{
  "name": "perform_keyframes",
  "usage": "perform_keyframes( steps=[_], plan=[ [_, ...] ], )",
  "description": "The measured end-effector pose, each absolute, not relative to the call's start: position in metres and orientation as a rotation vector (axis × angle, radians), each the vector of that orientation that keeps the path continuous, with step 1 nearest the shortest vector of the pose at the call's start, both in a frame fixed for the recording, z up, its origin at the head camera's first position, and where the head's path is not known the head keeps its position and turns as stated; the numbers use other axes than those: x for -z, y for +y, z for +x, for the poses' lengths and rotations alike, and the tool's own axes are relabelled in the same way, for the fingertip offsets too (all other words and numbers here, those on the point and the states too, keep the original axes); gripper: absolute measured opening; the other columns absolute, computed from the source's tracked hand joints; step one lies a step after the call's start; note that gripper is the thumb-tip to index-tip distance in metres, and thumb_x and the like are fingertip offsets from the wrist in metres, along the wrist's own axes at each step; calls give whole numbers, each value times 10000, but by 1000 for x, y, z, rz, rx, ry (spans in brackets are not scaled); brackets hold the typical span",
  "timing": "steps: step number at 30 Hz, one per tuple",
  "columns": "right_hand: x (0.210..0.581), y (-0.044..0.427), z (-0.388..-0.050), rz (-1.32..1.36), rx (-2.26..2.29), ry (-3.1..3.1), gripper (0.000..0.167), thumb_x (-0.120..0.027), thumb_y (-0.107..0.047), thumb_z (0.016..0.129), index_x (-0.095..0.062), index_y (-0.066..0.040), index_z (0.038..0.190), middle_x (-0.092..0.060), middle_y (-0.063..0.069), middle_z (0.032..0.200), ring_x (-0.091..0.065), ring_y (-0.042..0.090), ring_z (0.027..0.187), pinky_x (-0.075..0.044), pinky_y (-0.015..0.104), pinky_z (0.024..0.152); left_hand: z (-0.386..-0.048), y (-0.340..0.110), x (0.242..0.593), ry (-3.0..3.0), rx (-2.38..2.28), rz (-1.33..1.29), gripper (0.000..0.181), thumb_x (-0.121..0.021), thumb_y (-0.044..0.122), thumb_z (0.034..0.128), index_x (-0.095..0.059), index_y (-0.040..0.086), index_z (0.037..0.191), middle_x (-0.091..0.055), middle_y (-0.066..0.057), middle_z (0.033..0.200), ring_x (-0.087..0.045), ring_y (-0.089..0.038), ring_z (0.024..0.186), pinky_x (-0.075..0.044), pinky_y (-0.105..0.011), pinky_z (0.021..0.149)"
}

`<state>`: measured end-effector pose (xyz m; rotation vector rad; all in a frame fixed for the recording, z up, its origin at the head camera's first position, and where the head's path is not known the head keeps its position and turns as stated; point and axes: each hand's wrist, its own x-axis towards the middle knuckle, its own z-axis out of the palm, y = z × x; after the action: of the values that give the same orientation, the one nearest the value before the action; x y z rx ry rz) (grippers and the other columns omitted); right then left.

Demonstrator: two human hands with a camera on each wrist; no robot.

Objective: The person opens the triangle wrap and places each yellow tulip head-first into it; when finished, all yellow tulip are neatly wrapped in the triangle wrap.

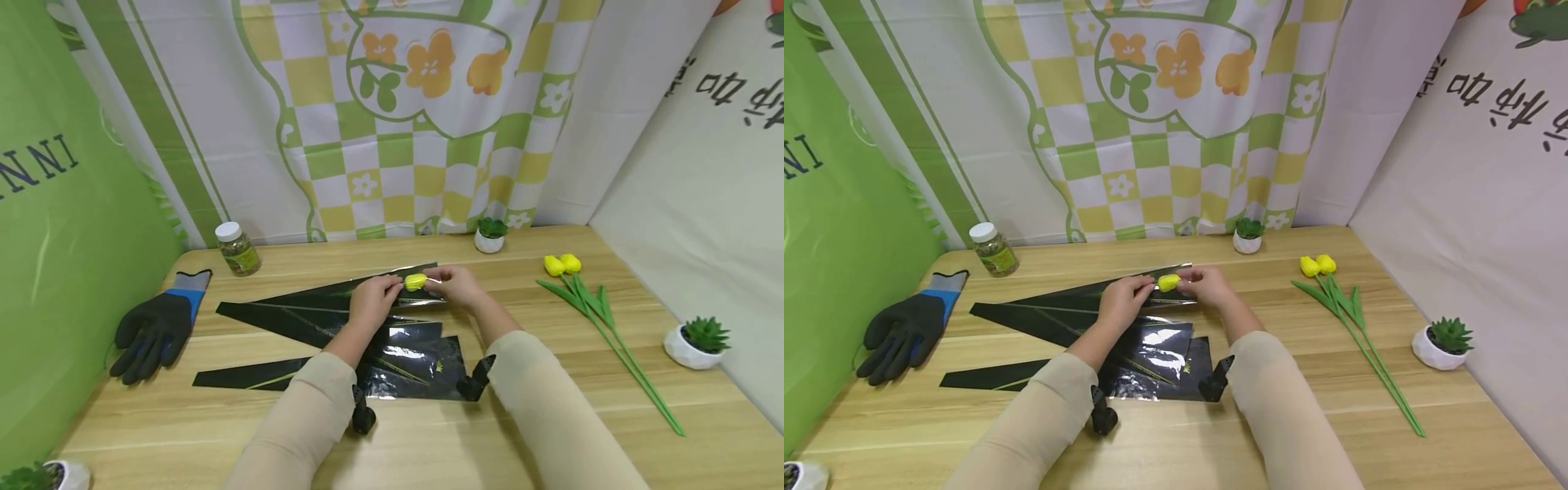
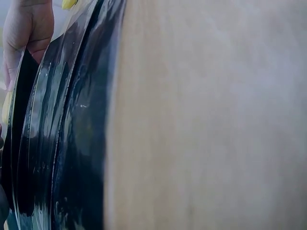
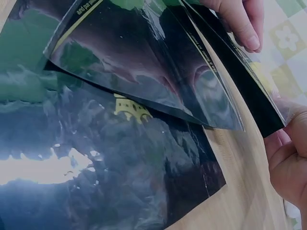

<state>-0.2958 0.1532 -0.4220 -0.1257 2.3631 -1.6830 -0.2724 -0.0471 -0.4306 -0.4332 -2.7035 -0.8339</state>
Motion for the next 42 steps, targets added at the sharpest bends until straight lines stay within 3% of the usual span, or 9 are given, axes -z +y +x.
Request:
perform_keyframes(
  steps=[3, 12, 17, 23, 28, 32, 38, 42],
  plan=[
    [424, 154, -295, -108, 1734, 2312, 414, -604, -15, 948, -532, 66, 1347, -568, 275, 1312, -630, 24, 853, -556, 165, 849, -273, -45, 431, -2710, 838, -434, 244, -625, 283, 965, -744, 165, 1142, -735, -20, 1143, -689, -216, 1082, -550, -394, 950],
    [427, 161, -289, -44, 1745, 2334, 413, -609, -9, 941, -532, 95, 1333, -610, 272, 1235, -600, 17, 794, -537, 135, 763, -273, -42, 435, -2746, 844, -427, 247, -620, 265, 968, -736, 152, 1155, -735, -42, 1142, -695, -238, 1064, -552, -411, 937],
    [427, 170, -285, 5, 1825, 2253, 435, -553, -46, 984, -468, 105, 1383, -527, 304, 1351, -618, 25, 849, -552, 157, 805, -275, -42, 438, -2784, 822, -421, 259, -607, 283, 976, -731, 167, 1172, -727, -38, 1164, -683, -240, 1086, -550, -408, 945],
    [426, 186, -273, 43, 1847, 2255, 459, -537, -122, 1007, -447, 101, 1398, -573, 274, 1284, -629, 49, 862, -562, 209, 822, -278, -43, 443, -2824, 795, -412, 269, -598, 304, 981, -725, 184, 1187, -722, -27, 1174, -676, -234, 1097, -553, -412, 946],
    [423, 202, -256, 96, 1858, 2259, 482, -546, -173, 1009, -443, 67, 1414, -548, 254, 1335, -644, 85, 924, -561, 218, 833, -282, -44, 447, -2835, 742, -406, 264, -593, 311, 984, -731, 190, 1174, -729, -14, 1162, -688, -216, 1075, -562, -398, 927],
    [422, 217, -239, 113, 1917, 2216, 506, -560, -180, 1003, -425, 72, 1421, -583, 184, 1286, -646, 85, 955, -557, 196, 832, -284, -44, 447, -2822, 731, -423, 260, -589, 305, 987, -737, 176, 1158, -735, -23, 1145, -700, -224, 1044, -570, -401, 903],
    [421, 238, -216, 95, 2033, 2144, 489, -570, -187, 999, -446, 79, 1390, -647, -64, 1068, -646, 59, 942, -558, 184, 835, -287, -44, 446, -2825, 639, -507, 246, -581, 232, 996, -721, 160, 1186, -728, -47, 1158, -697, -236, 1040, -574, -394, 894],
    [421, 250, -204, 87, 2059, 2164, 427, -572, -188, 999, -499, 59, 1339, -660, -152, 991, -658, 27, 931, -558, 175, 839, -290, -44, 446, -2845, 557, -587, 278, -563, 137, 999, -678, 132, 1252, -675, -71, 1271, -639, -242, 1181, -514, -390, 1023]
  ],
)
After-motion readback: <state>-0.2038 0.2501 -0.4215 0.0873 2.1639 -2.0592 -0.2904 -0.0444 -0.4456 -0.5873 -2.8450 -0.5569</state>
